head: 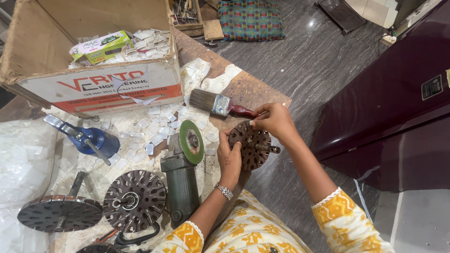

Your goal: The person inserts small white rectangular pieces into slots on a circular metal component with multiple holes. The person holds the component with one hand and places the pieces with the other, repeating the action across several slots.

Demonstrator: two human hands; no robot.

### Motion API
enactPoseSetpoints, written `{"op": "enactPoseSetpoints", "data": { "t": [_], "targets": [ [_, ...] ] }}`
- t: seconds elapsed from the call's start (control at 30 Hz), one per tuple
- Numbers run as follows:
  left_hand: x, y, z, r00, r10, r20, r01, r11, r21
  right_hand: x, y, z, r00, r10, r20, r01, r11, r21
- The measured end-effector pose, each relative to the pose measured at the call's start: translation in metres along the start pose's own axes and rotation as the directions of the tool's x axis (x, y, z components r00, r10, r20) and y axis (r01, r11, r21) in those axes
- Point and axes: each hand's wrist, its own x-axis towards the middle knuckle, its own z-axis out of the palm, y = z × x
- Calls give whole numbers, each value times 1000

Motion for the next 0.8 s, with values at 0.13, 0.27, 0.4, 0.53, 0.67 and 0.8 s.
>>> {"op": "enactPoseSetpoints", "data": {
  "t": [0.13,0.27,0.4,0.53,0.67,0.8],
  "targets": [
    [0,1,0,999,-32,4,33,999,-18,0,5,-1,1000,12,-16,-12,1000,9],
    [-1,4,-1,1000,-9,19,10,999,-42,-3,6,4,998,29,-49,-30,1000,-3],
    [-2,7,-2,999,-26,28,28,998,-62,-4,5,5,999,28,-45,-24,997,76],
    [-1,8,-1,999,-47,19,48,998,-41,-1,5,7,998,38,-42,-39,998,-40],
    [-1,6,-2,999,-29,22,30,998,-54,7,10,0,998,55,-4,-55,994,-90],
    [1,5,-1,1000,-32,2,32,998,-56,8,29,-12,997,-57,50,57,998,-9]
  ]
}}
